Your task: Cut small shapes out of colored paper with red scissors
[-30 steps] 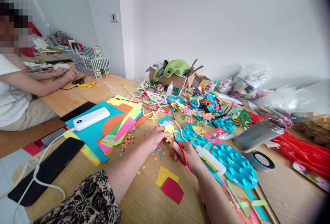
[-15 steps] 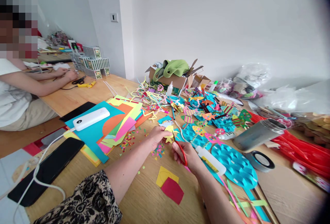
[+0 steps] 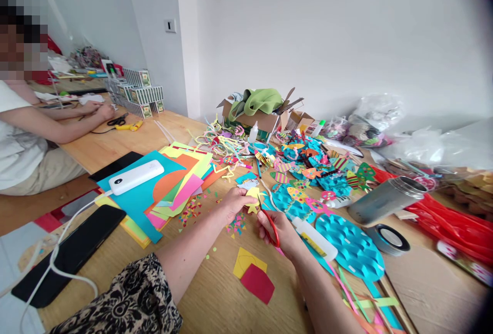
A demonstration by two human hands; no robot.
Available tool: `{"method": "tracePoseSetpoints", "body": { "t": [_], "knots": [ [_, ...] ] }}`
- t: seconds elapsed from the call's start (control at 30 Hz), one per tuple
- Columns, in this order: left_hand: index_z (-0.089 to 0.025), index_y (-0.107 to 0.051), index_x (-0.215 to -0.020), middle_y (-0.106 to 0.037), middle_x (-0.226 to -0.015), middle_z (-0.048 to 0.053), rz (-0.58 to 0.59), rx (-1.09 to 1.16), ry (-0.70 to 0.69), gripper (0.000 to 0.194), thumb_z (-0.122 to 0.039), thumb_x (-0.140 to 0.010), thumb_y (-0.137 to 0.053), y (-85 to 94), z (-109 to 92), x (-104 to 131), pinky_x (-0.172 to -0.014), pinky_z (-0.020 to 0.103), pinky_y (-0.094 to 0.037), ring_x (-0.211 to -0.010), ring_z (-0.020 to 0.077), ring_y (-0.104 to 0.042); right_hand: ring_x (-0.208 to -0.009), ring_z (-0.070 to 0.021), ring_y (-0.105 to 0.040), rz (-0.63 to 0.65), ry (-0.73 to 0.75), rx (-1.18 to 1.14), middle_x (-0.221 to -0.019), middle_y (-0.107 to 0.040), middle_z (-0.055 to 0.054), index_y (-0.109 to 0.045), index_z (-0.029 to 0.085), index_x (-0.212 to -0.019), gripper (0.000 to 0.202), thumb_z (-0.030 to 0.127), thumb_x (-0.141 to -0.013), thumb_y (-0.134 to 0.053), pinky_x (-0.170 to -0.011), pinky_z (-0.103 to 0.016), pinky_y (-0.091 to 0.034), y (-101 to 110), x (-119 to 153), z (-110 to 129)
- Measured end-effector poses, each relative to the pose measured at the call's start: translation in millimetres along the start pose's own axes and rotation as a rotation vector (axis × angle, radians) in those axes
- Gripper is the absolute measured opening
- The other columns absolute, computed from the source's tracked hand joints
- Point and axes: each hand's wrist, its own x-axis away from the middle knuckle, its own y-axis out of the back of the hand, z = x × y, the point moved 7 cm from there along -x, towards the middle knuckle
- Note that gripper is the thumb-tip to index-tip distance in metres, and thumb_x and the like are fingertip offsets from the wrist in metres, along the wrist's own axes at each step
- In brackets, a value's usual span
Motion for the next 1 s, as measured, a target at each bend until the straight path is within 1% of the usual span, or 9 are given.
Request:
{"method": "tracePoseSetpoints", "body": {
  "t": [0.3,0.5,0.7,0.83,1.0],
  "knots": [
    [-0.012,-0.065,-0.060,-0.064,-0.057,0.003,0.024,0.034,-0.008,0.013,-0.021,-0.055,-0.073,0.1,3.2,-2.1,-0.052,0.023,-0.041,-0.051,0.0101,-0.055,-0.035,-0.0084,-0.045,-0.012,-0.004,-0.017,-0.046,-0.055,0.003,-0.054,0.018,-0.065,0.046,0.062,-0.078,-0.062,-0.038,-0.020,-0.028,0.5,0.5,-2.0],
    [-0.012,-0.065,-0.062,-0.064,-0.059,0.003,0.027,0.028,-0.003,0.017,-0.023,-0.057,-0.076,0.4,4.1,-2.6,-0.053,0.022,-0.042,-0.053,0.0103,-0.056,-0.035,-0.0083,-0.045,-0.016,-0.011,-0.024,-0.045,-0.055,0.004,-0.054,0.018,-0.066,0.046,0.062,-0.077,-0.062,-0.038,-0.020,-0.028,0.5,-0.8,-4.1],
    [-0.012,-0.065,-0.066,-0.062,-0.059,0.001,-0.027,0.022,-0.014,0.021,-0.026,-0.057,-0.078,4.4,2.1,-2.3,-0.051,0.022,-0.040,-0.052,0.0098,-0.055,-0.035,-0.0083,-0.045,-0.010,-0.005,-0.017,-0.046,-0.056,0.003,-0.054,0.018,-0.065,0.049,0.065,-0.077,-0.061,-0.037,-0.020,-0.028,1.1,-1.7,-5.0],
    [-0.012,-0.063,-0.065,-0.062,-0.059,0.002,-0.024,0.014,-0.032,0.025,-0.028,-0.055,-0.079,4.5,1.3,-2.9,-0.050,0.022,-0.039,-0.051,0.0099,-0.055,-0.035,-0.0081,-0.045,-0.012,-0.003,-0.022,-0.046,-0.055,0.003,-0.055,0.018,-0.066,0.048,0.064,-0.077,-0.062,-0.037,-0.019,-0.028,1.1,-1.7,-4.4],
    [-0.011,-0.064,-0.066,-0.061,-0.059,0.002,-0.003,0.008,-0.014,0.019,-0.023,-0.055,-0.074,2.0,0.8,-2.5,-0.052,0.023,-0.040,-0.051,0.0098,-0.055,-0.036,-0.0080,-0.046,-0.014,-0.007,-0.010,-0.047,-0.056,0.002,-0.052,0.018,-0.062,0.049,0.064,-0.077,-0.061,-0.038,-0.019,-0.029,0.1,-0.4,-1.3]
  ]
}}
